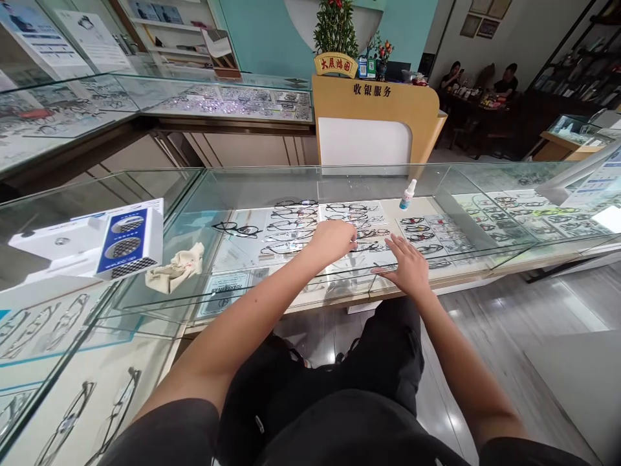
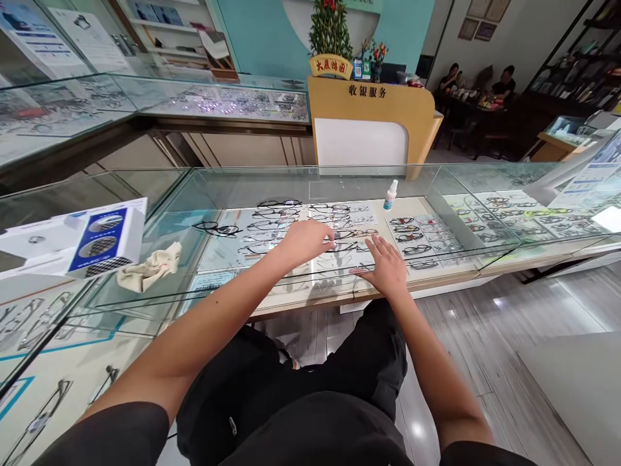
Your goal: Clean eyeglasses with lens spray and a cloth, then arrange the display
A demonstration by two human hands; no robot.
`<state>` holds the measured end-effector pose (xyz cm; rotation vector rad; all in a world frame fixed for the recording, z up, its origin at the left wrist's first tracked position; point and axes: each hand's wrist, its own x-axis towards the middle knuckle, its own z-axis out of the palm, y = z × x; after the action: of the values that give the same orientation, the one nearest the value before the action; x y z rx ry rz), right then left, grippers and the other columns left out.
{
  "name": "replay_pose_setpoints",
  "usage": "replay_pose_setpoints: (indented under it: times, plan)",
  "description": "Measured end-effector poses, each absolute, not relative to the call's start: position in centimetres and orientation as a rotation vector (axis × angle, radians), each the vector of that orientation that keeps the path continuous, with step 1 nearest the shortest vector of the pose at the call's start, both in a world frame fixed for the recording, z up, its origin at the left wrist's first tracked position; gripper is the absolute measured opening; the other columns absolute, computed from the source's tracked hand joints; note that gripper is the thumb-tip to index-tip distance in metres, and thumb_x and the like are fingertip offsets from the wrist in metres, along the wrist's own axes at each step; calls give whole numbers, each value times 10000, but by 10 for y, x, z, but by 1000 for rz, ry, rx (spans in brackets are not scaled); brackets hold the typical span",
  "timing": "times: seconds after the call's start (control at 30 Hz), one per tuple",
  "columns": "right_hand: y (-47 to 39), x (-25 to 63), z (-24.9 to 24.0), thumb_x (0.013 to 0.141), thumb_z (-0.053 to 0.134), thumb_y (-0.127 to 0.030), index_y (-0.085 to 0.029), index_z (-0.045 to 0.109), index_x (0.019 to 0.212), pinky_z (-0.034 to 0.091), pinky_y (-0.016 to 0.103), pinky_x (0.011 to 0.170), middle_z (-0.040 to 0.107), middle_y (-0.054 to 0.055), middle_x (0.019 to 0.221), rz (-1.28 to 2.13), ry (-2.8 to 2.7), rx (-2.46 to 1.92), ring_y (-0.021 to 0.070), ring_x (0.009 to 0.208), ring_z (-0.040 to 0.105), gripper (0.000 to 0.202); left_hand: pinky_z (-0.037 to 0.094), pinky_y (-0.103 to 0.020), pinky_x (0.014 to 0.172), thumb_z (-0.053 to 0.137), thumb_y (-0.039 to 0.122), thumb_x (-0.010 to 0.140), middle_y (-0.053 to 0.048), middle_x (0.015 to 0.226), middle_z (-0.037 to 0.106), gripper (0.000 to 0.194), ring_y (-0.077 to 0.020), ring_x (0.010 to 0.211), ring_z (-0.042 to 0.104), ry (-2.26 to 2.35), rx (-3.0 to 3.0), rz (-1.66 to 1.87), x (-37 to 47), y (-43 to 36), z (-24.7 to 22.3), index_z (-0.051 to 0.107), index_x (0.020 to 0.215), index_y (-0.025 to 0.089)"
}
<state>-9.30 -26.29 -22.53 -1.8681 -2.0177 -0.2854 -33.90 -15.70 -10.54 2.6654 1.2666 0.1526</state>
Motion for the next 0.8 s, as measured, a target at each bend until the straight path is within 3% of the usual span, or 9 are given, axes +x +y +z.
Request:
replay_pose_setpoints:
  times: [0.23,0.37,0.43,0.6,0.73,0.8]
  plan:
    - [-263,-93,-225,1015,602,-797,-169,581,1649,448,507,1343,527,139,1774,-307,-2030,-1899,357,1641,525,893,504,-349,863,692,334,974,-86,913,820,211,-277,970,743,1193,2626,96,-336,-148,-105,862,919,222]
    - [-264,-95,-220,985,644,-811,-169,596,1634,456,518,1332,547,160,1757,-301,-2036,-1902,372,1629,536,914,476,-329,786,718,418,948,-53,859,794,242,-237,848,702,1079,2531,103,-348,-138,-93,885,927,245]
    - [-264,-96,-219,969,656,-826,-182,611,1618,479,528,1309,568,161,1742,-292,-2026,-1890,380,1612,554,916,473,-333,783,723,496,942,-51,900,783,309,-221,829,677,1011,2404,215,-359,-130,-85,881,926,231]
    - [-266,-95,-212,959,674,-819,-197,616,1604,482,589,1286,575,180,1733,-204,-2001,-1889,416,1598,551,898,493,-382,948,816,663,865,-88,1070,800,481,-248,1018,682,926,2015,696,-397,-106,-70,806,895,183]
    - [-279,-107,-172,888,743,-841,-175,519,1684,446,683,1297,477,228,1790,186,-2120,-1850,478,1657,456,1062,501,-383,961,903,752,760,-94,1060,816,610,-223,976,672,937,1713,986,-430,-89,-65,781,923,177]
    - [-280,-126,-140,952,728,-771,-250,485,1709,498,600,1279,515,171,1775,418,-2155,-1617,402,1623,524,950,511,-367,949,948,751,716,-84,1030,813,625,-207,955,670,908,1628,1121,-444,-80,-67,785,916,182]
